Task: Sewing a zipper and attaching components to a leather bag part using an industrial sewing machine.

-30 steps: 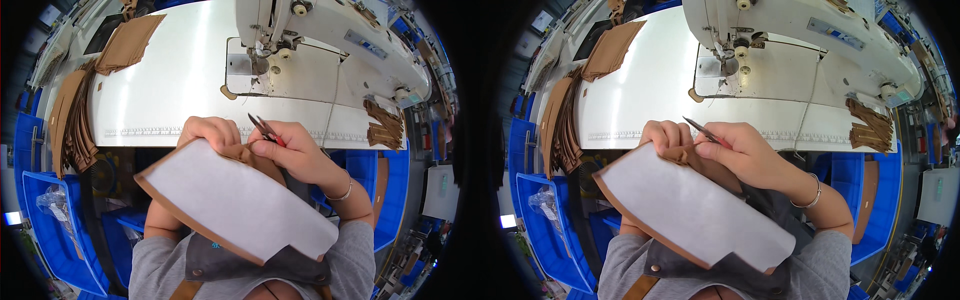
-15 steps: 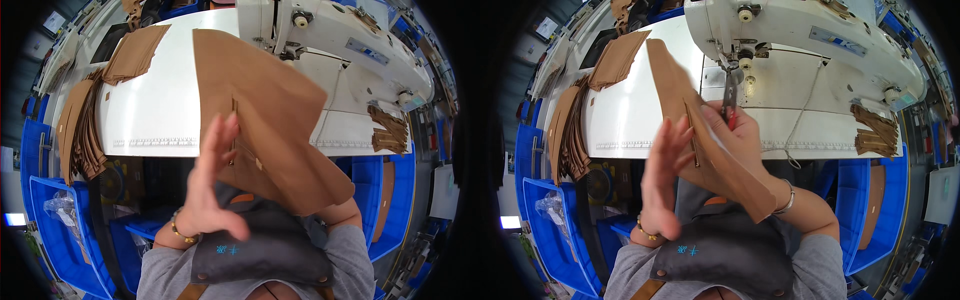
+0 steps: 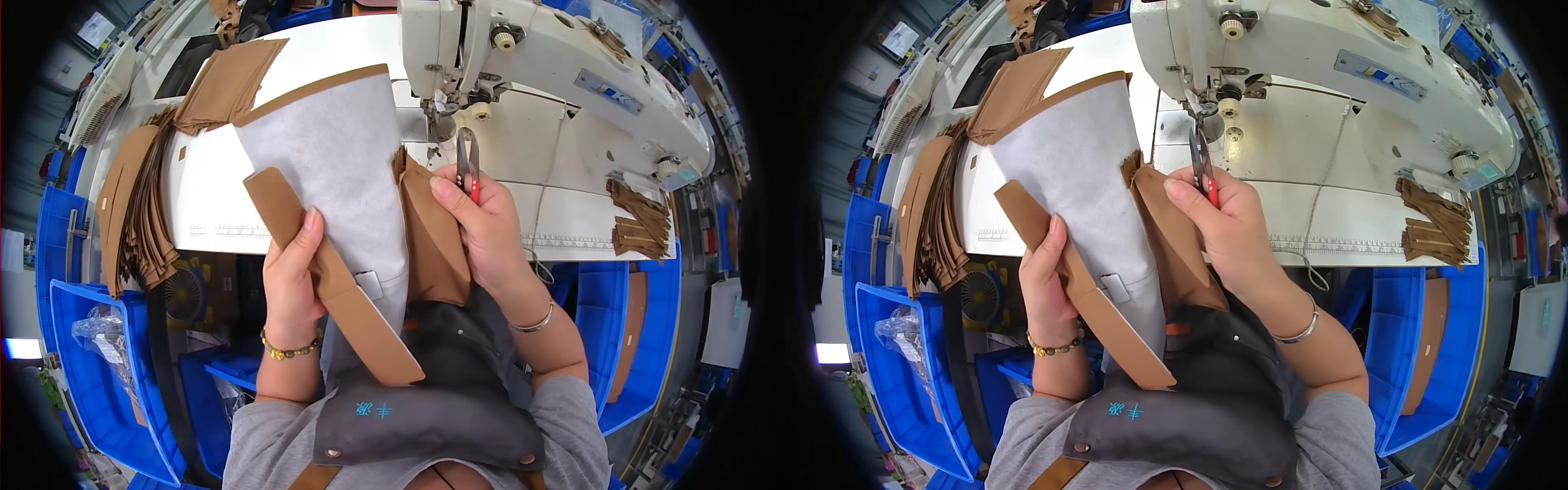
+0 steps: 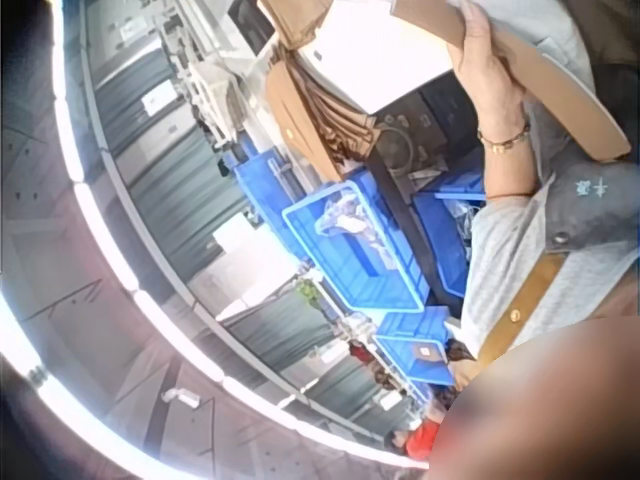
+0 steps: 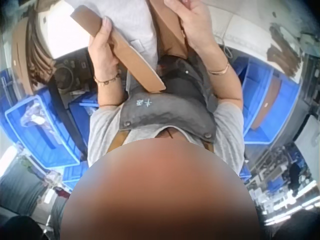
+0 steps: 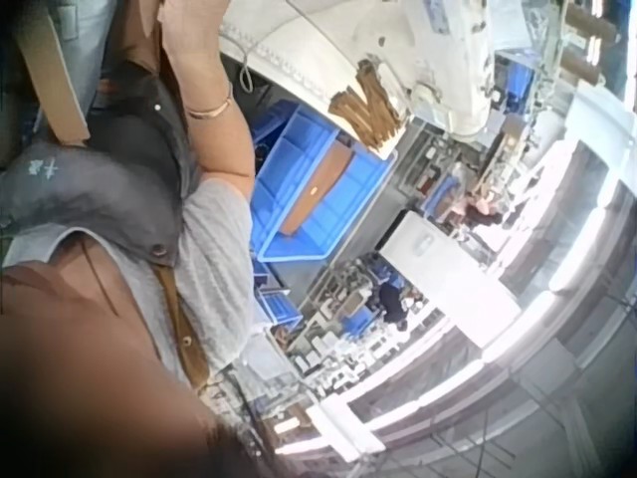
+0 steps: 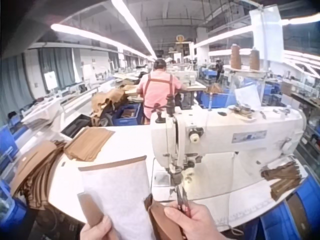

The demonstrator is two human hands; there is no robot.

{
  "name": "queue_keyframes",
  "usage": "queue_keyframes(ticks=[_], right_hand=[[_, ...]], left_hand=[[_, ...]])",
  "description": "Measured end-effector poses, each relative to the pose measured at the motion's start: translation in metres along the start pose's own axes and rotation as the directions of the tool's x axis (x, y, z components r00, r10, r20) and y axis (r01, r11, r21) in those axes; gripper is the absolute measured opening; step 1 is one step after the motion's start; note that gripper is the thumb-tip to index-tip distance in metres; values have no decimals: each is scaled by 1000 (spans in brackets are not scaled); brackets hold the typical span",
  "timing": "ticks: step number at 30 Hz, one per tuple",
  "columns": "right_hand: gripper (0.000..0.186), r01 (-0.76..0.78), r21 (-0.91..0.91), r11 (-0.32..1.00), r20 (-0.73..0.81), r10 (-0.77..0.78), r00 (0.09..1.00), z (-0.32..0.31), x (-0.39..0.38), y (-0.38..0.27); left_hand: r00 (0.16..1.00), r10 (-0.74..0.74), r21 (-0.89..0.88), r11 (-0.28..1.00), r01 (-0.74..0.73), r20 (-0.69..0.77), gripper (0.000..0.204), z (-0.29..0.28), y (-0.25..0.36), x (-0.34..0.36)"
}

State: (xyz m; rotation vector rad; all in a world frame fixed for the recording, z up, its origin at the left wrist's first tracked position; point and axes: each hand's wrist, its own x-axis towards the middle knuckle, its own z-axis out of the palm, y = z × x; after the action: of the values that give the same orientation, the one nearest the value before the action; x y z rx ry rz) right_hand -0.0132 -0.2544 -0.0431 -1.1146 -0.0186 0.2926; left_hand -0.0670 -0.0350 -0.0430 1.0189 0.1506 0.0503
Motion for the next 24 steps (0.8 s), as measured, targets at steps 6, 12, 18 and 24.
queue_keyframes(ticks=[6, 12, 18, 24], right_hand=[[16, 166, -195, 967, 25, -164, 986, -5, -2, -6], [15, 251, -356, 900, 60, -246, 967, -5, 0, -7], [18, 251, -500, 829, 93, -237, 967, -3, -5, -12], [20, 468, -696, 545, 278, -396, 875, -4, 0, -26]], left_hand=[[989, -104, -97, 991, 94, -107, 24, -6, -11, 11], [983, -181, -258, 948, 184, 39, 37, -12, -16, 22], [991, -130, -69, 989, 128, -24, 50, -1, -23, 17], [973, 28, 456, 880, -132, 228, 66, 13, -12, 16]])
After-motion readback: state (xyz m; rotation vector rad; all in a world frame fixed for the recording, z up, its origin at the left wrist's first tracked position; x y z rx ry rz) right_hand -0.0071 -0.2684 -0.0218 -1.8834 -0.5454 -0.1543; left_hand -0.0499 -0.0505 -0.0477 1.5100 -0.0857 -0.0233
